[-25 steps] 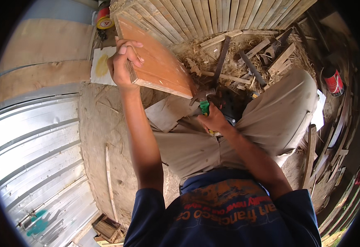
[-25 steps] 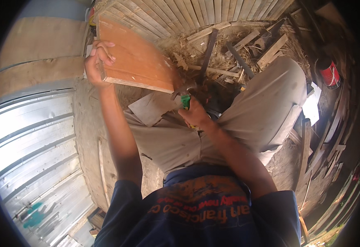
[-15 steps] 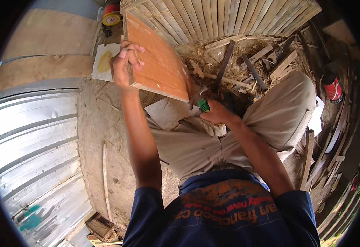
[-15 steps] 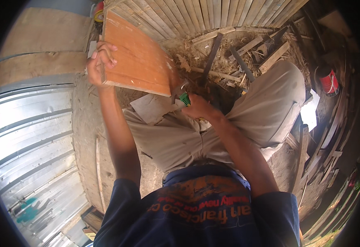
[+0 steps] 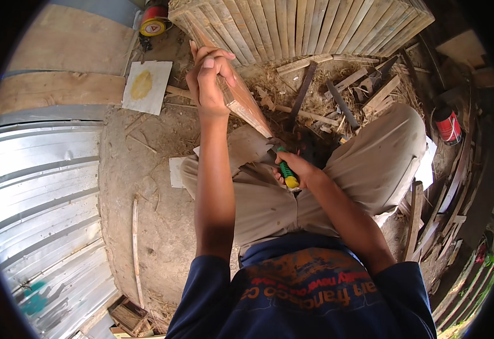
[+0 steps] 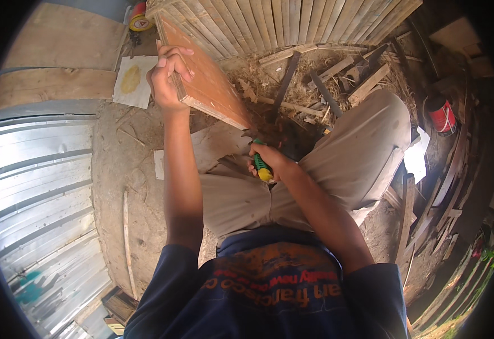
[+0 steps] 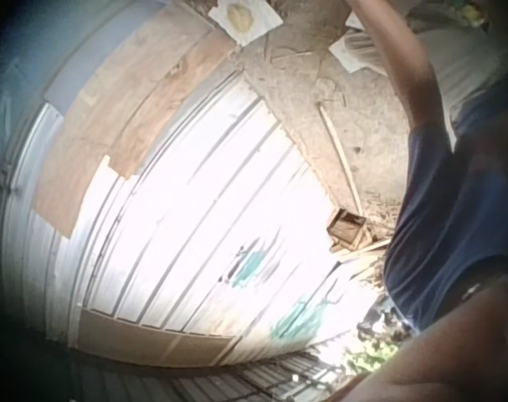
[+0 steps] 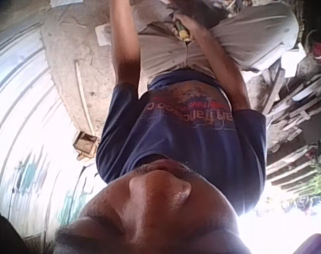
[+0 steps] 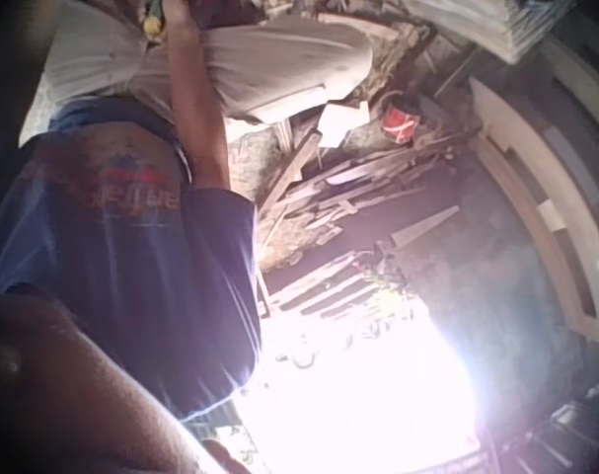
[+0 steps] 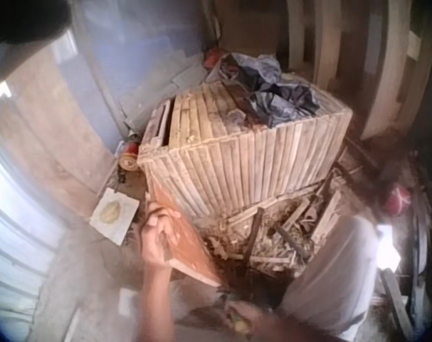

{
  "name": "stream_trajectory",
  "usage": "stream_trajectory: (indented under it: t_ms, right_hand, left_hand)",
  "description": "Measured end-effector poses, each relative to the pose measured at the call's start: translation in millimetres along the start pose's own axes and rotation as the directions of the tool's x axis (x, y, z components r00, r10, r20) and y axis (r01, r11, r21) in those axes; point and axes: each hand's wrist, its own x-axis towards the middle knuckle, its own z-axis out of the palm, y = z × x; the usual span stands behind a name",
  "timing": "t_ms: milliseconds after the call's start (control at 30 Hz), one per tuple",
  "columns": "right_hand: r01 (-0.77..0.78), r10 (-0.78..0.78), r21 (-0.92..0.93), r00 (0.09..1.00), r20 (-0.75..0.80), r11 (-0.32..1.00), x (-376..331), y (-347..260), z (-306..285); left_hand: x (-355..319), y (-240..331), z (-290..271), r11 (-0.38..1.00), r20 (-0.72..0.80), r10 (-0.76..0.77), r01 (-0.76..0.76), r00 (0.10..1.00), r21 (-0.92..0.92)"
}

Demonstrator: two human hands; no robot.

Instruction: The person scrapes a rectangular piece of wood with a metal scraper to remove a surface layer, then uses a hammer to chip away at the edges. The person holds the wood with one hand and manipulates the tools with the other.

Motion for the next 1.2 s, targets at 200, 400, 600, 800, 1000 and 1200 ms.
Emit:
stream_trajectory:
  t_ms: [200,400,600,800,1000,1200]
  right_hand:
    - [0.023,-0.021,-0.050,0.999,0.040,0.998,11.1,1.4,-9.9]
    - [0.353,-0.789,-0.888,0.614,-0.018,0.295,21.7,11.6,-15.8]
    - [0.155,-0.763,-0.961,0.642,-0.077,0.228,-14.0,1.5,-16.1]
    - [0.248,-0.507,-0.697,0.841,-0.190,0.672,-4.4,1.4,-32.1]
    - [0.048,-0.750,-0.974,0.646,-0.139,0.222,-28.6,36.8,-58.6]
    - [0.216,-0.736,-0.876,0.646,-0.203,0.432,-74.8,54.0,-63.2]
  left_hand:
    - [0.6,-0.3,-4.4,1.000,-0.021,-0.023,0.023,1.000,-0.001]
    - [1.6,-2.5,-9.4,1.000,-0.079,-0.023,0.023,0.997,0.002]
    - [-4.3,10.7,24.8,0.997,-0.092,0.068,-0.066,0.993,0.027]
    - [-21.9,22.6,63.2,0.989,-0.076,0.140,-0.143,0.987,-0.036]
    - [-31.2,34.2,85.8,0.974,-0.001,0.210,-0.209,0.978,0.089]
    - [-20.0,21.7,81.8,0.968,0.038,0.222,-0.225,0.974,0.112]
